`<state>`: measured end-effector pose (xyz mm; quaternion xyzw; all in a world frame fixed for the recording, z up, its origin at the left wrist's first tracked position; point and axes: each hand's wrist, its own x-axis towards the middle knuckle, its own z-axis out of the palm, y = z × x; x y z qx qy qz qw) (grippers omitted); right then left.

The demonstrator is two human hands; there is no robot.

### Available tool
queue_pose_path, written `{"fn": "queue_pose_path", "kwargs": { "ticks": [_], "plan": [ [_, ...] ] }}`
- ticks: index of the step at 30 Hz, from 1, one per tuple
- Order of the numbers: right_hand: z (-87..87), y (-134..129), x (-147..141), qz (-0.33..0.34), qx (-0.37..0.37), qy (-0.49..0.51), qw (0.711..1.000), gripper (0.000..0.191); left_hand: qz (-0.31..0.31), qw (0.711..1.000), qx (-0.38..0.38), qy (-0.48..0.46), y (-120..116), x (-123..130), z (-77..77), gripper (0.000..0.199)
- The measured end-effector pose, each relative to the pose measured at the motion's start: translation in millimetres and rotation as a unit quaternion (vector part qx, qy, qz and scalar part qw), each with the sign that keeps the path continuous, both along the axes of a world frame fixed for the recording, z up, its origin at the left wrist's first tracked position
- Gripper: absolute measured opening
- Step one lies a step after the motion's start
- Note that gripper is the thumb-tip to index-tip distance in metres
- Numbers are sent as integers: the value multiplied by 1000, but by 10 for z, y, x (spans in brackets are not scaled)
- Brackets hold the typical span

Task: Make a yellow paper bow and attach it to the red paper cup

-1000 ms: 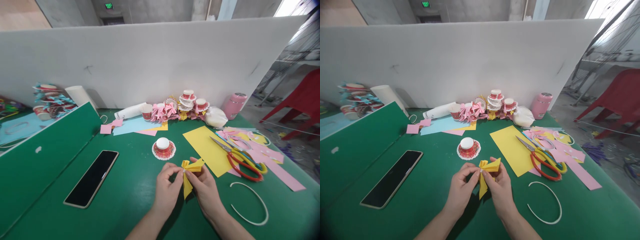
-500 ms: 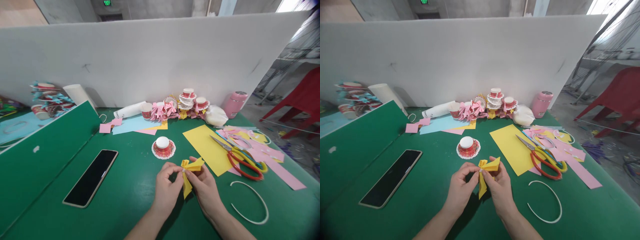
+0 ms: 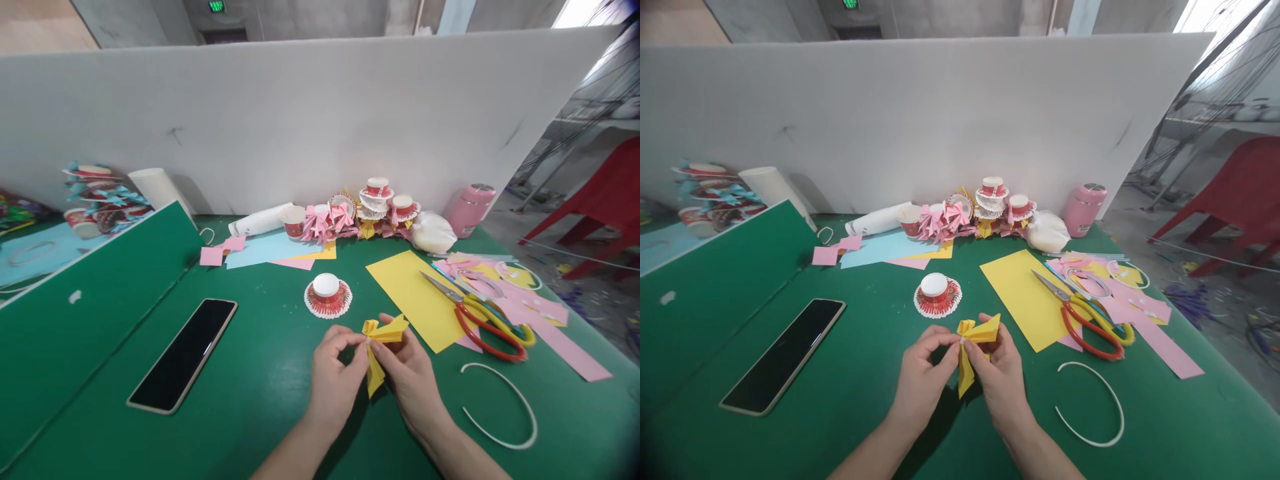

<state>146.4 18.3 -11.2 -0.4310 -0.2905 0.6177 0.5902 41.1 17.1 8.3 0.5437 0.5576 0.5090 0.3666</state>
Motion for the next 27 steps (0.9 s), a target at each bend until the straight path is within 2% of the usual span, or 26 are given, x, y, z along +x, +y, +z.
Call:
{"fn": "queue_pose_path", "kwargs": {
  "ticks": [8,27],
  "plan": [
    [-17,-16,1,22,-1,4,1000,51,2,1000,4,7,-7,-7,-11,13],
    [-34,-15,7,22,7,5,1000,50,2,1000,8,21,-8,-16,-23,11]
  ]
}}
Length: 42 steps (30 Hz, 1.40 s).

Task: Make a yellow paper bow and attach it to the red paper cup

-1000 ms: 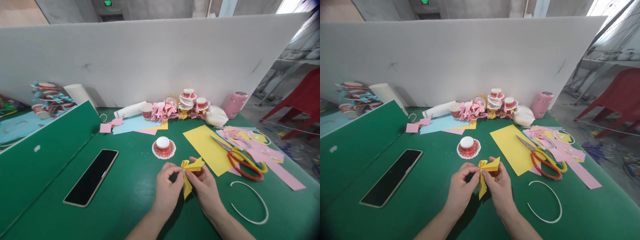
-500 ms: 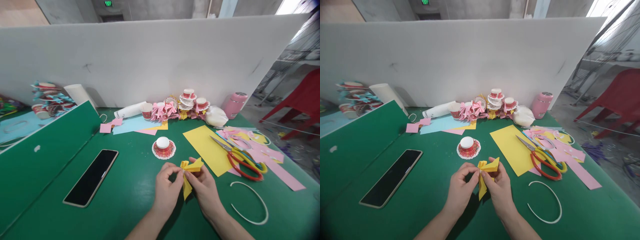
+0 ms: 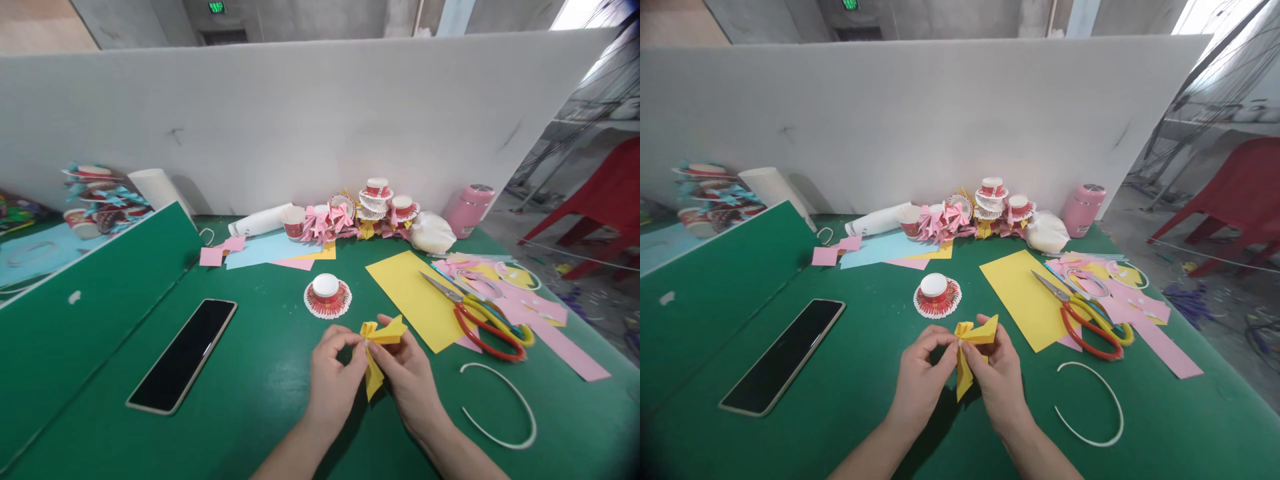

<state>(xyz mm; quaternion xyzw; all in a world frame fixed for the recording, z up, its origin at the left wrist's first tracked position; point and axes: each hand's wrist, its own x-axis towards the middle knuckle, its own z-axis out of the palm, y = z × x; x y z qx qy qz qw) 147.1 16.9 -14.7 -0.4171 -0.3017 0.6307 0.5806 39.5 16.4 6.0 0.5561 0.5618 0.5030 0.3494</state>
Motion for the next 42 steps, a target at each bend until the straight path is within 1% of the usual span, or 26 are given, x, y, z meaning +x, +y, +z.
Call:
{"fn": "queue_pose_path", "kwargs": {
  "ticks": [7,9,11,13,15,17,18,20,23,28,30,33,34,36,38,39,41,42],
  "plan": [
    [6,37,1,-1,-5,14,1000,52,-5,1000,-12,-13,4,8,0,11],
    [8,38,-2,3,-10,28,1000,52,4,1000,-6,-28,3,5,-7,10],
    [12,34,-2,2,-18,44,999,52,28,998,-4,-56,3,5,-15,19],
    [15,31,2,-1,-24,61,998,50,43,993,-33,-107,6,12,-20,31],
    [19,34,7,-1,-25,82,996,48,29,979,-97,-176,8,29,-15,36],
    [25,40,10,-1,-25,102,994,48,-3,958,-155,-242,4,53,4,34],
    [28,42,10,-1,-25,108,994,49,-18,949,-170,-265,0,65,16,32],
    [36,42,7,-3,-24,110,994,49,-36,944,-167,-282,-11,85,40,25],
    [41,31,0,1,-16,96,995,48,-36,958,-118,-259,-28,94,49,17],
    [15,19,-4,9,0,61,998,47,-18,989,-24,-147,-28,64,-13,8],
    [5,22,-9,6,7,43,999,47,-15,993,-5,-113,-20,49,-28,8],
    [7,25,-6,11,28,19,999,44,-3,997,18,-81,-10,31,-8,7],
    [11,23,1,-1,37,4,999,45,5,997,29,-68,-9,25,7,7],
    [25,10,25,-56,56,-58,995,45,22,998,57,-32,-13,13,40,8],
    [45,-14,54,-101,83,-141,981,37,32,995,90,11,-22,3,65,9],
    [57,-30,65,-99,99,-177,974,29,32,993,108,33,-28,-1,72,9],
    [84,-59,75,-62,128,-217,966,14,25,986,146,75,-43,-7,72,11],
    [99,-70,74,-40,137,-219,965,12,18,981,166,95,-50,-9,67,13]
  ]
}}
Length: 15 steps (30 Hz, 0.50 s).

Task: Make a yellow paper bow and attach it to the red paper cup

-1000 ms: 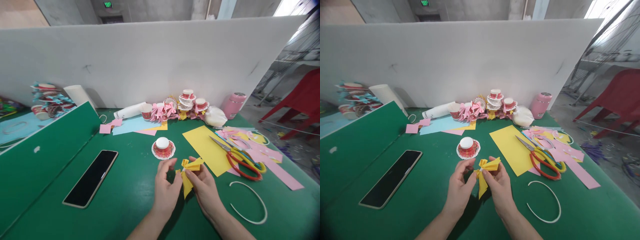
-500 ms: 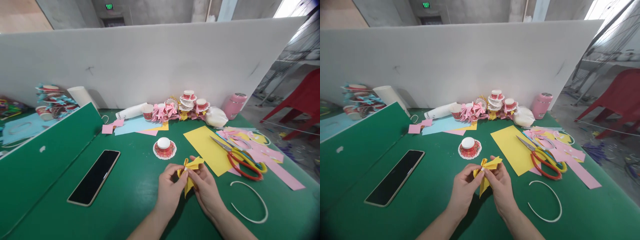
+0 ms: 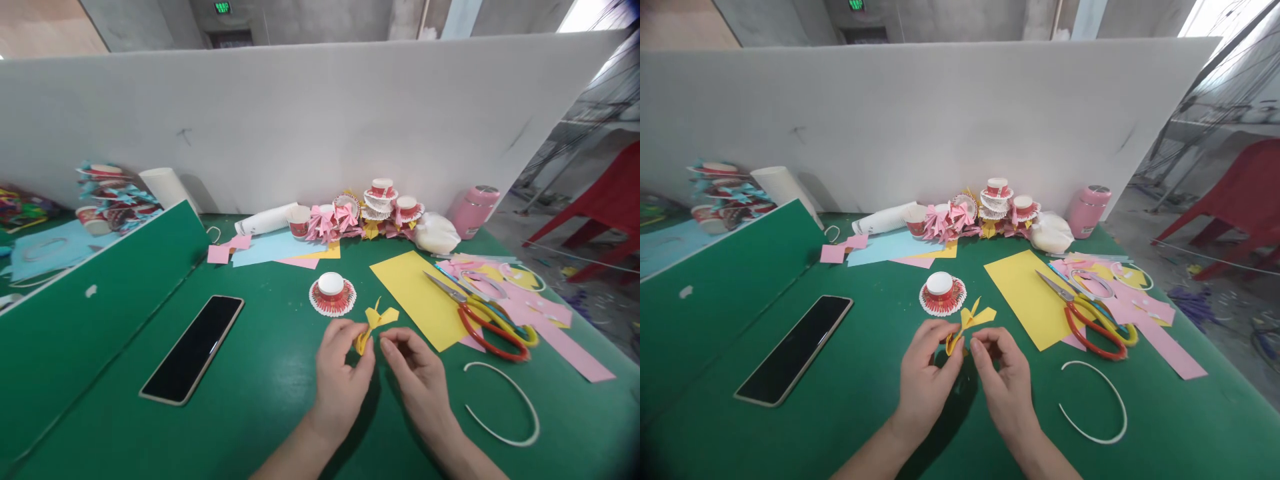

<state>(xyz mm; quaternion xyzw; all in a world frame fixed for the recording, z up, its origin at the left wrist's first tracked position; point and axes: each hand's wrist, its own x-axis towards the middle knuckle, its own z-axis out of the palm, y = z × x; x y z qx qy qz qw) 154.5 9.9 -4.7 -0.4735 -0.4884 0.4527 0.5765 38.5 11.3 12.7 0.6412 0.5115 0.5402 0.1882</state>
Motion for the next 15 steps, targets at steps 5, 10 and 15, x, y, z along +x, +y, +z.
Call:
{"fn": "queue_pose_path", "kwargs": {
  "ticks": [5,10,15],
  "plan": [
    [67,-7,-27,52,-23,57,997,16,-9,993,54,103,-33,-5,-50,17],
    [101,4,-37,75,-49,68,994,19,-28,980,108,166,-48,-22,-111,23],
    [81,13,-47,50,-61,78,994,22,-20,975,115,187,-41,-22,-159,31]
  ]
}}
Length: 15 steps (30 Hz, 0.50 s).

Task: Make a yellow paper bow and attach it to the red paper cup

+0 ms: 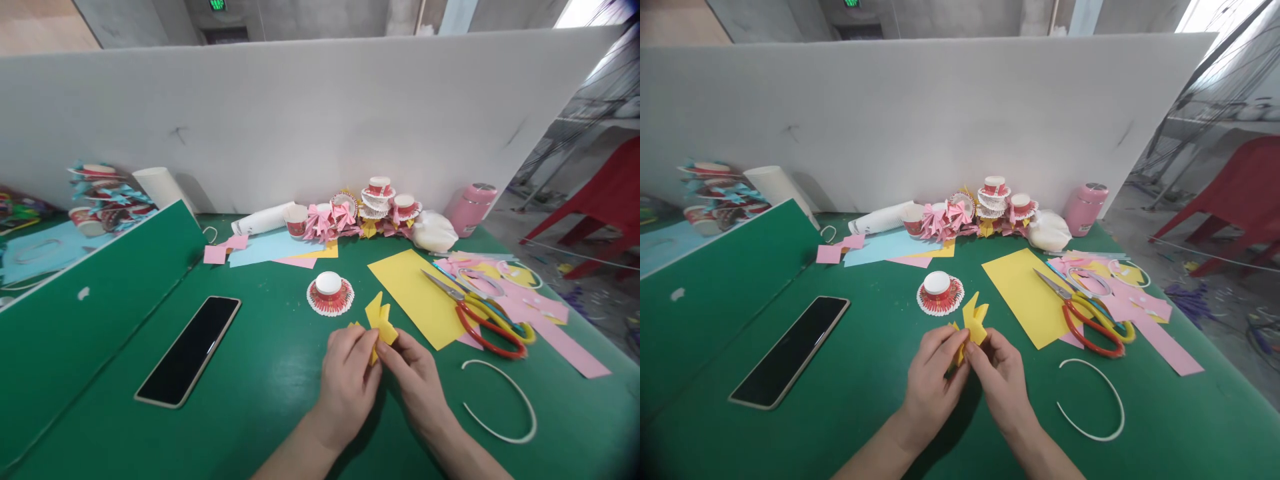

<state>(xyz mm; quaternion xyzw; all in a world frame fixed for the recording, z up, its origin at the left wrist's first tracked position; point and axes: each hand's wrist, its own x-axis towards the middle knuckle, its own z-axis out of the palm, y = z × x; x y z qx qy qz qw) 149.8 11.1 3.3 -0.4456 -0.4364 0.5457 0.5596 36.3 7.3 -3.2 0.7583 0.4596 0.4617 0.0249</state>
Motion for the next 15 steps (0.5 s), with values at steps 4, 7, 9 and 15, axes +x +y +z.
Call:
{"fn": "queue_pose_path", "kwargs": {
  "ticks": [4,7,9,15],
  "plan": [
    [-41,23,14,-10,-8,22,1000,21,5,1000,-21,-4,16,22,8,35],
    [-53,55,45,-25,-17,27,999,21,-13,999,-40,-7,13,34,38,41],
    [-45,84,76,-35,-18,16,999,22,-27,998,-59,-24,2,34,65,45],
    [16,160,230,0,10,-81,997,25,-18,976,-140,-167,22,6,132,32]
  ]
}}
